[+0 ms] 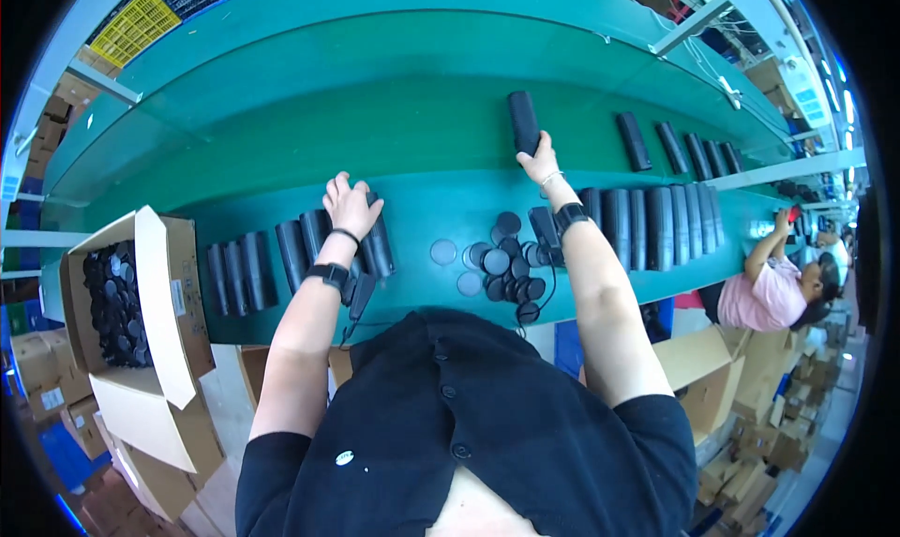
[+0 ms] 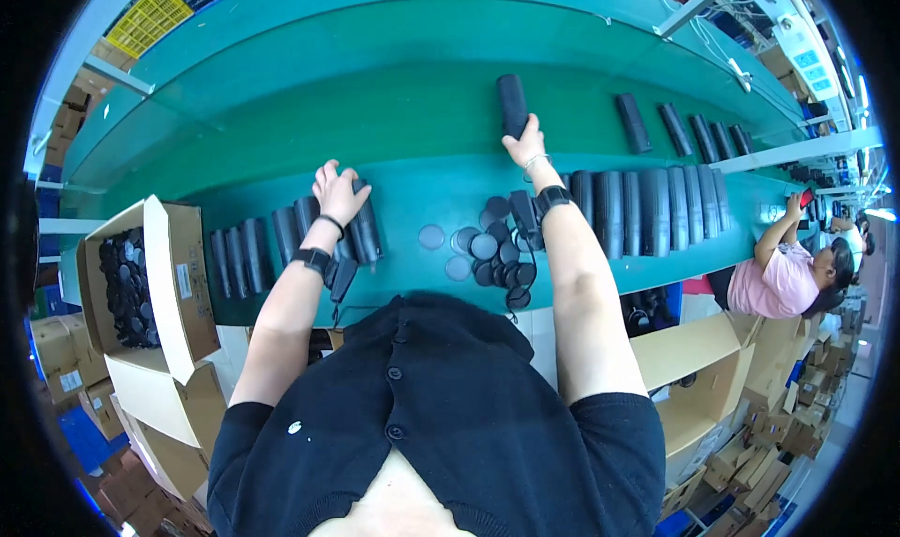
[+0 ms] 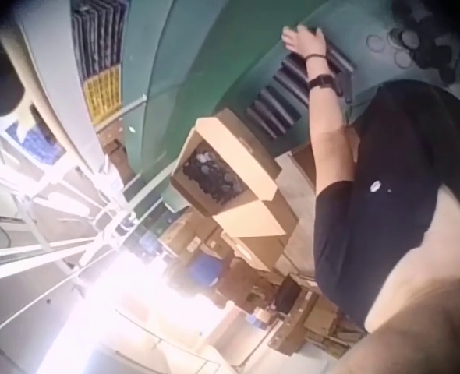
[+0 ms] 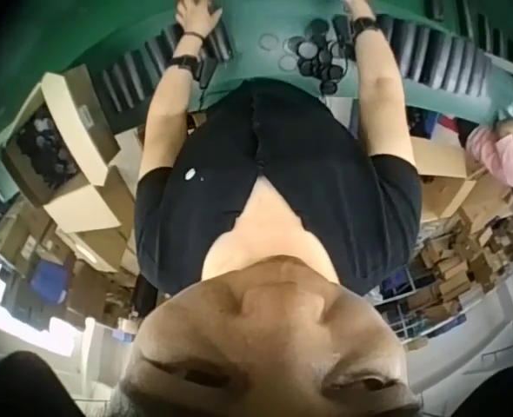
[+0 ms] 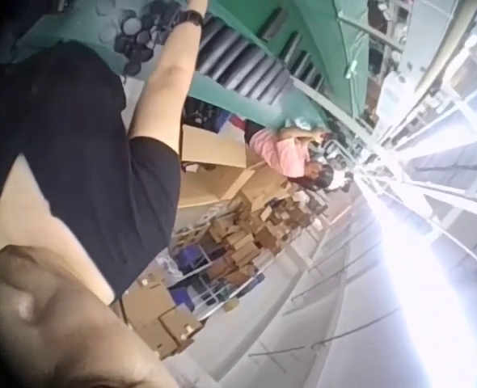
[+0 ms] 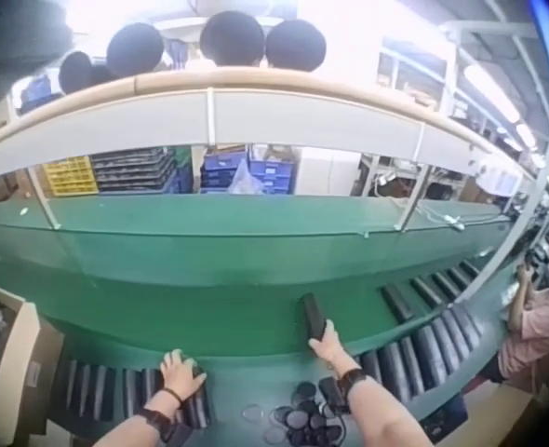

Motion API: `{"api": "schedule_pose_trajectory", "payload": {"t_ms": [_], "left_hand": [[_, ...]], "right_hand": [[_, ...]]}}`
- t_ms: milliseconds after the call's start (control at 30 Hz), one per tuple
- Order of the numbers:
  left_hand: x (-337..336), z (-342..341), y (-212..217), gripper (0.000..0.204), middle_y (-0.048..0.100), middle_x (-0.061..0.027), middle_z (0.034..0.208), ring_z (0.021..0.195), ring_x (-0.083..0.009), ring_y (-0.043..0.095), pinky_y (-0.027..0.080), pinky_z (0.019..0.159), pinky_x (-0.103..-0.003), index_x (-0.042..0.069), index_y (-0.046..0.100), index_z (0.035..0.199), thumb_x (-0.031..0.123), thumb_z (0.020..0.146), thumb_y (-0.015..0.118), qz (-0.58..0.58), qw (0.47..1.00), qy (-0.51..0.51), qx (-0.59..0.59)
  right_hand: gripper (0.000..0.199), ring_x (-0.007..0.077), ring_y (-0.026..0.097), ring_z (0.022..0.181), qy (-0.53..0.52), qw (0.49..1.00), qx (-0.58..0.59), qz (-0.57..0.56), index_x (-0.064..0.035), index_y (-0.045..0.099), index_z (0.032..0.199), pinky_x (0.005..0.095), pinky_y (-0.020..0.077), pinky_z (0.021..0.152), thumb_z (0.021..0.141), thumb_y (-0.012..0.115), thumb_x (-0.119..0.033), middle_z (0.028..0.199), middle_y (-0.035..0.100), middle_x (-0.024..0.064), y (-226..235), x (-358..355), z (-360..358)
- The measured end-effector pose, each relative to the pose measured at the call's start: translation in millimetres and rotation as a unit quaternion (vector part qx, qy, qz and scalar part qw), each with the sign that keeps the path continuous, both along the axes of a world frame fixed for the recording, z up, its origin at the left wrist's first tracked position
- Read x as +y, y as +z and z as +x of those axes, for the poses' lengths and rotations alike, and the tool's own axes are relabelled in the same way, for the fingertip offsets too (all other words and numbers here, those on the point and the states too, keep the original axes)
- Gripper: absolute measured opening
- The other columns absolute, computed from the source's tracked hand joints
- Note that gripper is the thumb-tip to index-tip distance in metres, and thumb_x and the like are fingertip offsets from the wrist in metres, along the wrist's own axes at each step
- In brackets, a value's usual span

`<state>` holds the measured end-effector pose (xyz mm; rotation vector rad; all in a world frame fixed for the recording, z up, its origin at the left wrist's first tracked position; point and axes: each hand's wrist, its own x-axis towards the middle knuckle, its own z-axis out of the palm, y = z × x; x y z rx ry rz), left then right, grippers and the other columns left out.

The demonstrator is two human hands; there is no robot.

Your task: The person picks up a black cylinder and a cap, fits the cap onto the cylinder by hand, and places the assembled unit onto the green surface, repeating the process.

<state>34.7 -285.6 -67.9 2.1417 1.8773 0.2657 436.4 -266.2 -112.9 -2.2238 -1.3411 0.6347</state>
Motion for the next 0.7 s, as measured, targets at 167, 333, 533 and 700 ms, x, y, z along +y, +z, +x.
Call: {"api": "schedule_pose_trajectory", "payload": {"t_ms": [167, 333, 533, 700], "left_hand": [[-12.7, -0.4, 24.5, 0.037, 0.044, -0.019, 0.13, 0.125, -0.0383, 0.035, 0.033, 0.101, -0.049, 0.005, 0.067, 0.091, 0.028, 0.067, 0.083, 0.0, 0.996, -0.039, -0.074], [-48.1, -19.1, 49.2, 0.034, 0.043, -0.0187, 0.129, 0.118, -0.0363, 0.044, 0.042, 0.097, -0.045, 0.0, 0.065, 0.083, 0.016, 0.062, 0.086, -0.001, 0.974, -0.093, -0.205], [-74.6, -35.6, 42.5, 0.074, 0.036, -0.0145, 0.134, 0.116, -0.0296, 0.051, 0.046, 0.1, -0.041, 0.006, 0.052, 0.126, 0.018, 0.062, 0.088, -0.053, 0.941, -0.018, -0.334], [-77.2, -30.5, 52.0, 0.049, 0.06, 0.0008, 0.103, 0.1, -0.0123, 0.057, 0.048, 0.09, -0.03, 0.009, 0.057, 0.115, 0.006, 0.073, 0.081, -0.239, 0.792, 0.034, -0.56]], "right_hand": [[0.089, 0.0447, 0.052, 0.114, -0.068, 0.988, -0.11, -0.088, -0.0177, 0.018, 0.147, 0.0505, 0.0443, 0.098, 0.076, 0.071, -0.024, 0.122, 0.049, 0.0292, -3.0, 25.9, 35.2], [0.058, 0.0404, 0.057, 0.1, 0.019, 0.951, -0.305, 0.037, -0.0152, 0.043, 0.132, 0.0493, 0.0476, 0.088, 0.079, 0.066, -0.012, 0.116, 0.056, 0.0185, 29.5, 5.8, -23.3], [0.067, 0.0356, 0.054, 0.109, 0.476, 0.877, -0.051, -0.043, -0.0143, 0.054, 0.127, 0.044, 0.0467, 0.092, 0.066, 0.082, -0.018, 0.117, 0.053, 0.0136, 26.8, -105.3, -135.3], [0.066, 0.0306, 0.054, 0.109, 0.487, 0.865, -0.099, -0.073, -0.0127, 0.052, 0.127, 0.0407, 0.0477, 0.09, 0.068, 0.082, -0.016, 0.12, 0.051, 0.0106, 19.6, -121.9, -157.2]]}}
